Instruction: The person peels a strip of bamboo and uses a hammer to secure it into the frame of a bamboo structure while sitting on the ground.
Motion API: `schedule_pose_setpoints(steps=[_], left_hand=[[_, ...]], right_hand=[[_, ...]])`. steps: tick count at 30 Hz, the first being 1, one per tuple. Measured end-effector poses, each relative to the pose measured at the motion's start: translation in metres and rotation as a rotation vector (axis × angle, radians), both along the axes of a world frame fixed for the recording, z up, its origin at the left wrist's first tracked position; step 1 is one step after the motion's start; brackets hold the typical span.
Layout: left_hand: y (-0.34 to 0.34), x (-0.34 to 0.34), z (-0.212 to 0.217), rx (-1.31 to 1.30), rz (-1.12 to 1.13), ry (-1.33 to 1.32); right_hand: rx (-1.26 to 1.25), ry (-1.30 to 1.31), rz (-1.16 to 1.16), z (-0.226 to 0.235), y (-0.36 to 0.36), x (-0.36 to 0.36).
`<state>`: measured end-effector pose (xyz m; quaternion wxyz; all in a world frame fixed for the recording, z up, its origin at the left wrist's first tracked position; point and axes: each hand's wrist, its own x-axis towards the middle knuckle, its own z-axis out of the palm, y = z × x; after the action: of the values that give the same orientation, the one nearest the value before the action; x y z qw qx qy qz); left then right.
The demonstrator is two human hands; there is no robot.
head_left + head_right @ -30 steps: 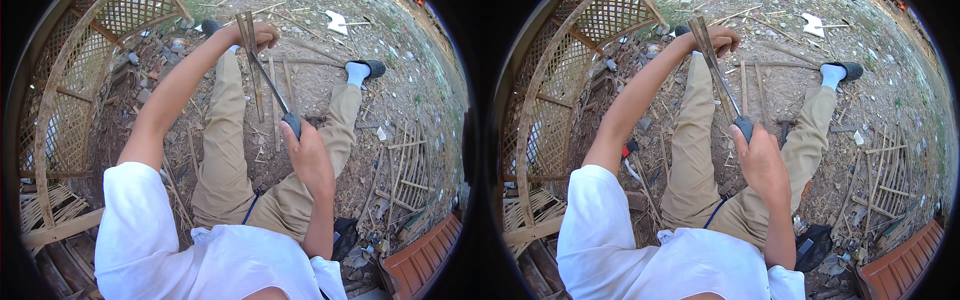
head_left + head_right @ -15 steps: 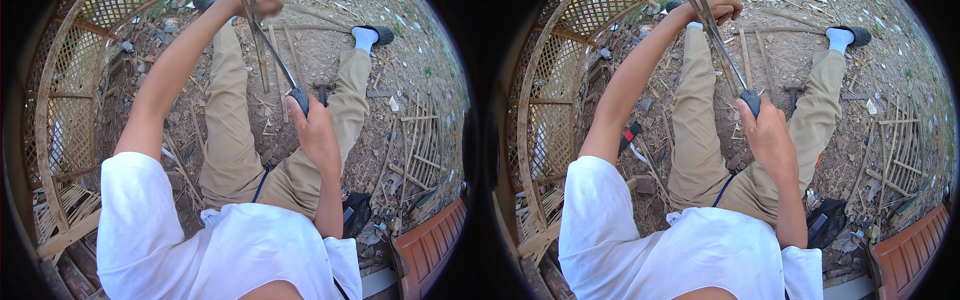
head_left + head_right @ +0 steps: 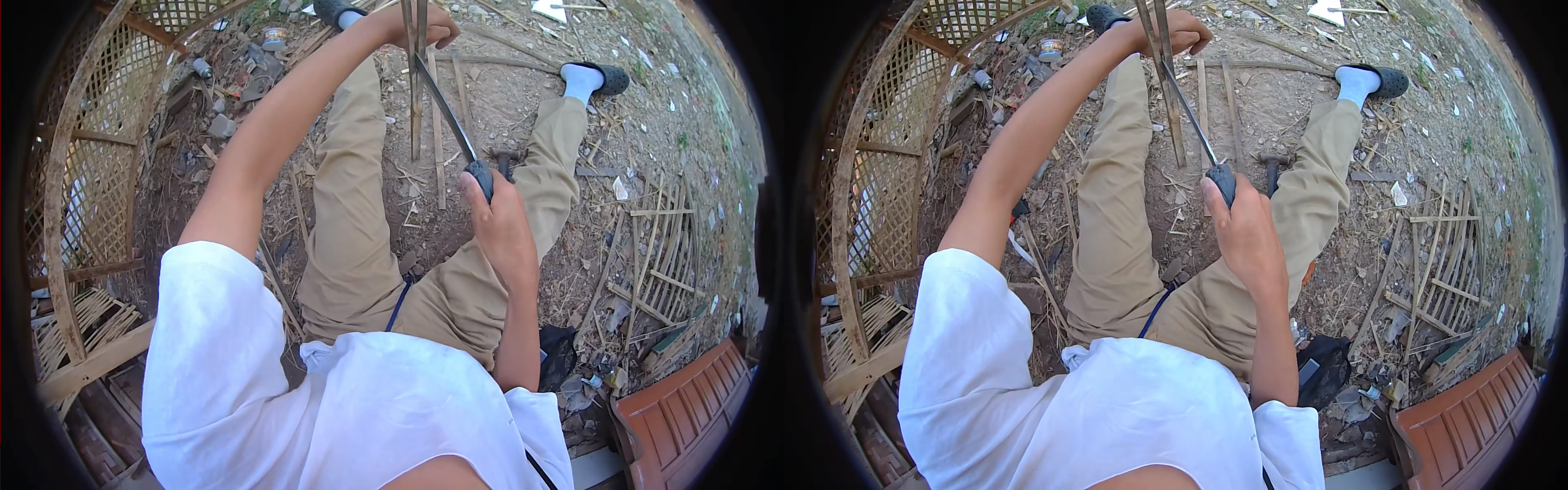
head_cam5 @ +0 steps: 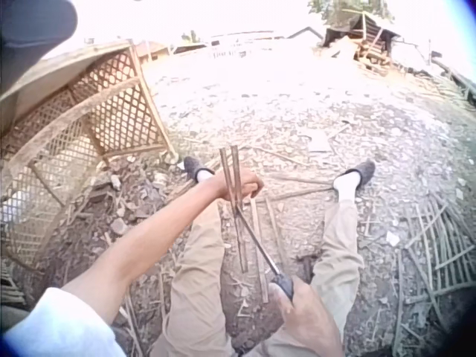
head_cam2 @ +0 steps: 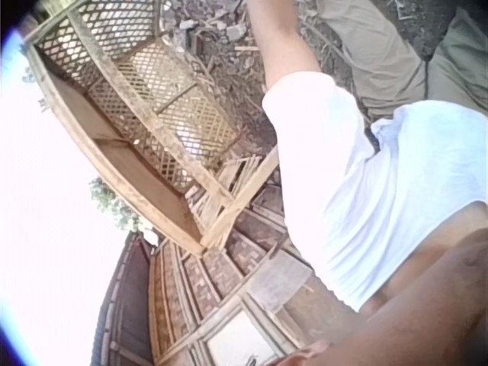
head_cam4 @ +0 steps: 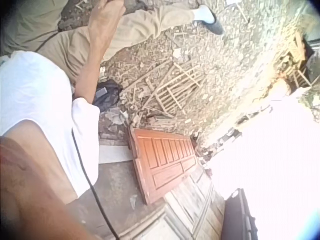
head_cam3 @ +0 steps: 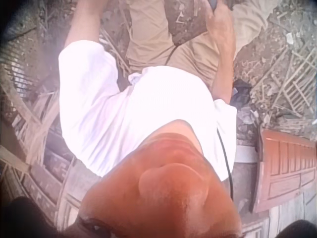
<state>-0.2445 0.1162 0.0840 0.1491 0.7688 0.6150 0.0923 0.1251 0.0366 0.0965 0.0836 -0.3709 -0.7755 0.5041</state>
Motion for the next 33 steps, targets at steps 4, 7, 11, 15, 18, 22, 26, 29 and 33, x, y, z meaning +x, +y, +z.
schedule_pose_setpoints(steps=[4, 7, 11, 15, 18, 22, 26, 29, 33], left_hand=[[0.003, 0.017, -0.002, 0.196, -0.085, 0.003], [-0.011, 0.005, -0.012, 0.203, -0.032, 0.004], [-0.019, 0.007, -0.005, 0.091, 0.005, 0.024], [-0.036, -0.012, -0.016, 0.228, -0.147, 0.219], [-0.049, -0.016, -0.028, 0.393, -0.222, 0.303], [-0.051, 0.020, -0.024, 0.231, 0.033, 0.136], [-0.053, 0.072, -0.012, 0.154, 0.196, 0.077], [-0.074, 0.053, -0.016, 0.239, 0.153, 0.134], [-0.082, 0.067, -0.009, 0.197, 0.371, 0.202]], right_hand=[[-0.006, -0.042, -0.008, -0.004, 0.013, 0.013], [0.043, -0.021, 0.033, -0.009, 0.008, 0.001], [0.072, 0.014, 0.045, -0.024, 0.018, 0.004], [0.111, 0.095, 0.171, -0.040, 0.029, 0.011], [0.082, 0.063, 0.226, -0.023, 0.033, 0.019], [-0.090, -0.025, 0.202, -0.021, 0.036, 0.044], [0.357, -0.057, 0.170, -0.026, 0.033, 0.066], [0.425, -0.139, 0.144, -0.015, 0.021, 0.050], [0.423, -0.278, 0.204, -0.034, 0.058, 0.041]])
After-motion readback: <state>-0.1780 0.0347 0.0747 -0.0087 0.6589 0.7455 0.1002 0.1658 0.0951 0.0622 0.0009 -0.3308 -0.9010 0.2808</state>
